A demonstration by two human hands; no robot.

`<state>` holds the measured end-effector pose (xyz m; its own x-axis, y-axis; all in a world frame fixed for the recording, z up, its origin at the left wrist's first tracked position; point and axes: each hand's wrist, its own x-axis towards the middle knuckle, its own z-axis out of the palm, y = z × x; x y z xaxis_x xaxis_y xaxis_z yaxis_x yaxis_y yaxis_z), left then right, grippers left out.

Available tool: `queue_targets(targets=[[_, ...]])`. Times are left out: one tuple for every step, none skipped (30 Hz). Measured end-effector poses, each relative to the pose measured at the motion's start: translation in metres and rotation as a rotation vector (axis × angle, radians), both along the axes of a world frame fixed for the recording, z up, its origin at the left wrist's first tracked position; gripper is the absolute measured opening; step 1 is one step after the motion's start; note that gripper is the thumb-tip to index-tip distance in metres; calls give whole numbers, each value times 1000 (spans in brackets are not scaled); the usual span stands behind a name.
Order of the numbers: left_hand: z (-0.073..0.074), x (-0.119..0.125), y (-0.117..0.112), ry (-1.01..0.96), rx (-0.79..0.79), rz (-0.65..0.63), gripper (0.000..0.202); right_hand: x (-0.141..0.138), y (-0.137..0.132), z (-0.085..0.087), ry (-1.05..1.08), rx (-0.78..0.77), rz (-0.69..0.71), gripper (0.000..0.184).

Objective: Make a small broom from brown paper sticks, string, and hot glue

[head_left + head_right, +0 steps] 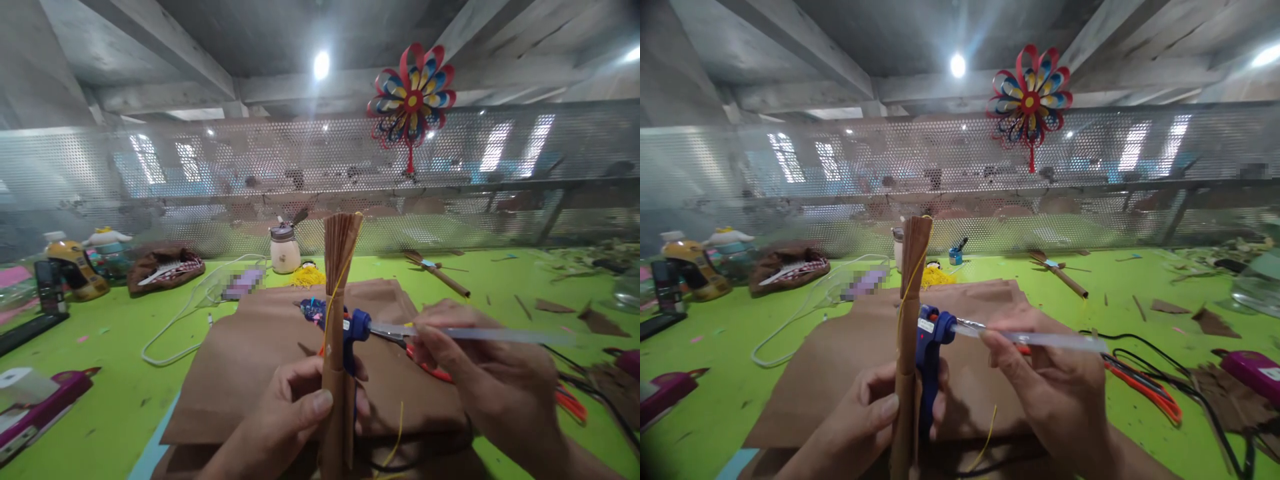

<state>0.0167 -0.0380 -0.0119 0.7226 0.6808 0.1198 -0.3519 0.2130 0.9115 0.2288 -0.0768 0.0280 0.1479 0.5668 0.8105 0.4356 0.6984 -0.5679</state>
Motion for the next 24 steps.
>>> queue_targets(targets=[[0, 0, 0, 11, 6, -2, 44, 0, 0, -1, -19, 46, -3, 12], [1, -1, 1, 16, 16, -2, 43, 0, 0, -2, -36, 88, -2, 16], [1, -1, 1, 15, 27, -1, 43, 0, 0, -3, -47, 120, 1, 19], [2, -1, 1, 13, 35, -1, 42, -1, 0, -3, -55, 138, 4, 20], [2, -1, 2, 13, 36, -4, 42, -1, 0, -4, -57, 140, 2, 21], [2, -1, 2, 13, 32, -5, 42, -2, -1, -4, -52, 122, -2, 21], [1, -1, 2, 16, 24, -7, 42, -3, -1, -5, -42, 89, -5, 20], [1, -1, 3, 20, 18, -8, 43, -3, -1, -6, -32, 62, -9, 20], [0, -1, 3, 21, 13, -6, 44, -4, -1, -6, -25, 43, -17, 21], [-1, -1, 3, 18, 11, -2, 45, -3, -2, -7, -35, 32, -17, 22], [-2, -1, 3, 16, 13, 1, 46, -2, -3, -7, -66, 26, -3, 22], [-3, -1, 2, 12, 15, 3, 47, -1, -4, -8, -112, 27, 18, 23], [-3, -1, 2, 9, 14, 1, 47, 0, -5, -9, -158, 30, 36, 24], [-4, -1, 2, 5, 12, -3, 47, 2, -6, -10, -203, 36, 47, 25], [-5, -1, 2, 5, 11, -11, 47, 4, -7, -11, -246, 48, 42, 26], [-5, -1, 2, 6, 12, -21, 46, 6, -8, -12, -291, 73, 20, 27], [-5, -1, 2, 8, 13, -30, 46, 7, -9, -14, -334, 102, -22, 28], [-5, -1, 3, 10, 14, -35, 45, 9, -10, -16, -376, 134, -73, 29], [-5, -1, 3, 18, 16, -37, 45, 10, -10, -17, -414, 161, -121, 29], [-4, -2, 3, 28, 17, -37, 45, 12, -9, -18, -445, 186, -162, 30], [-4, -2, 3, 39, 16, -37, 45, 13, -9, -19, -475, 205, -189, 32], [-3, -2, 3, 50, 14, -38, 46, 14, -8, -19, -499, 222, -203, 33], [-2, -2, 3, 60, 14, -39, 47, 15, -7, -19, -517, 239, -208, 34], [-1, -2, 3, 68, 17, -41, 47, 15, -6, -19, -533, 258, -205, 36]])
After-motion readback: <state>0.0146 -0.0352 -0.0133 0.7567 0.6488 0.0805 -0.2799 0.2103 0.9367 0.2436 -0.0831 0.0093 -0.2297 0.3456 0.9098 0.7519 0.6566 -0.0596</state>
